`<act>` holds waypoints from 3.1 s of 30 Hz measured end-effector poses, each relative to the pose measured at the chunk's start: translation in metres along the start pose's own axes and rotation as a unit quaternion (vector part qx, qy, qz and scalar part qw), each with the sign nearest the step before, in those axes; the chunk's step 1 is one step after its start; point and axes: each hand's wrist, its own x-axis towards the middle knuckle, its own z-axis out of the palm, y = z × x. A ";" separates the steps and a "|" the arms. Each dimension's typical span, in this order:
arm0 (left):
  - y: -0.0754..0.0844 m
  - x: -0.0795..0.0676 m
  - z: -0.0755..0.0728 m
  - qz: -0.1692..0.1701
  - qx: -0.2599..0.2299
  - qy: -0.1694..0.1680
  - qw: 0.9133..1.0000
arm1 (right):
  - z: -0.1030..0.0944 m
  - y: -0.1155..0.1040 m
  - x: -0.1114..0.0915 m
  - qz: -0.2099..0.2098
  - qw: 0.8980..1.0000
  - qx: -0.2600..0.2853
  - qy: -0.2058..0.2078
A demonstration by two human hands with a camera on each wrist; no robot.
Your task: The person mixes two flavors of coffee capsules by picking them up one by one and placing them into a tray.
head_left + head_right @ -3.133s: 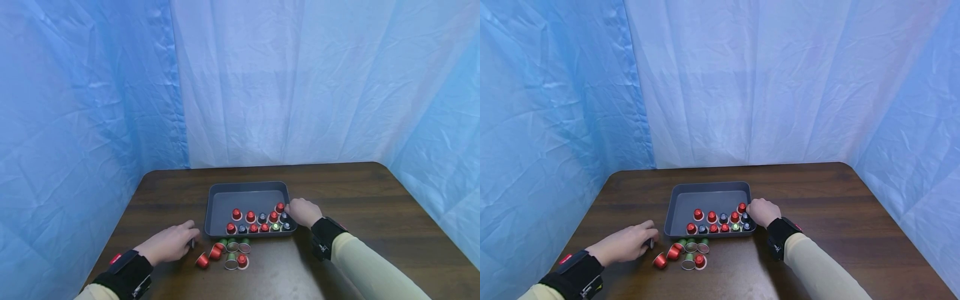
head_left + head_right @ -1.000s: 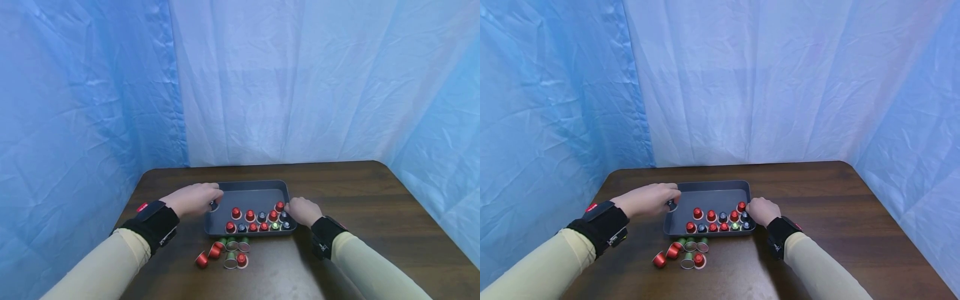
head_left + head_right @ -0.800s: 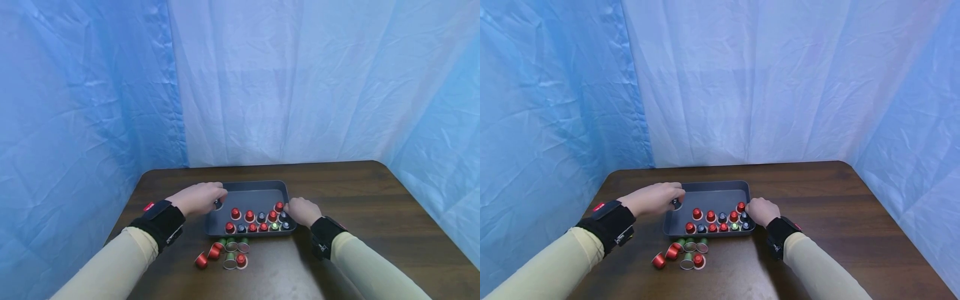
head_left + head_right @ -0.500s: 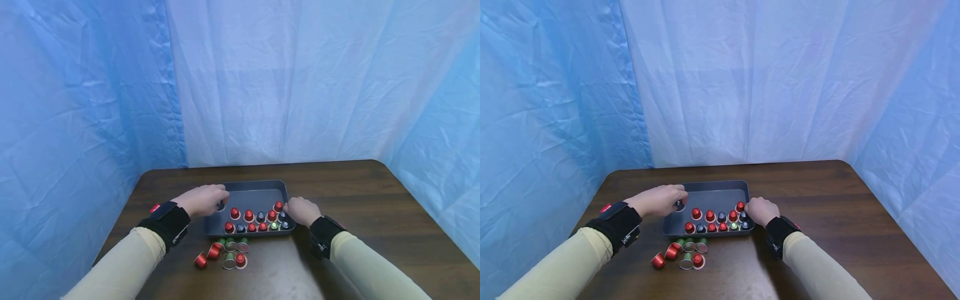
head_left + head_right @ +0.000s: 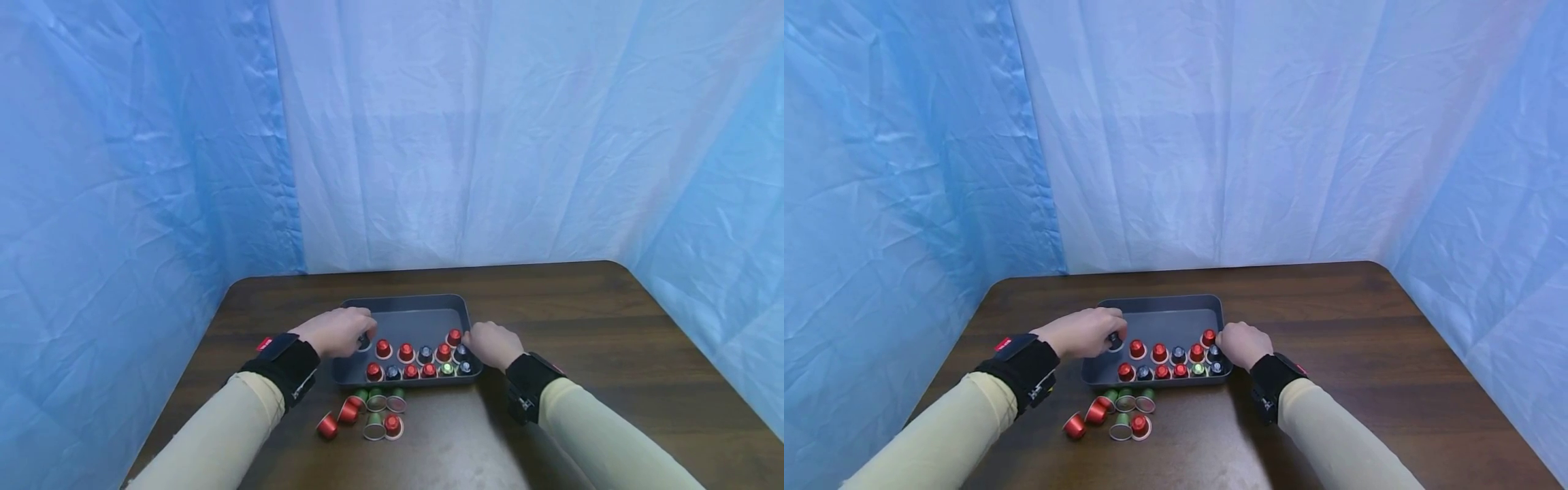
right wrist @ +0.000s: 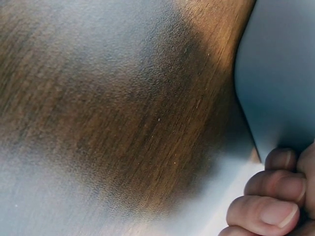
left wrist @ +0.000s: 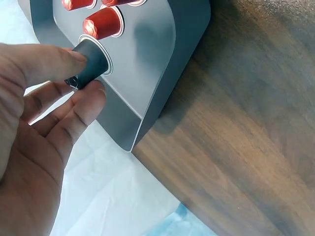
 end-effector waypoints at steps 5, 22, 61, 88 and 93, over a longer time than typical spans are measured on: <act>-0.001 0.005 0.005 0.001 0.008 -0.003 1.000 | 0.001 0.000 0.001 -0.001 1.000 0.004 -0.001; -0.005 0.015 0.022 -0.010 0.013 -0.001 1.000 | 0.001 0.001 0.002 -0.003 1.000 -0.002 -0.003; -0.005 0.011 0.024 -0.011 0.034 0.019 0.999 | 0.002 0.001 0.001 -0.010 1.000 -0.003 0.001; 0.003 -0.038 0.006 0.042 0.056 0.071 0.995 | 0.000 0.005 0.001 -0.024 0.999 -0.019 0.008; 0.004 -0.049 0.008 0.054 0.054 0.072 0.994 | -0.001 0.006 0.001 -0.026 0.999 -0.027 0.006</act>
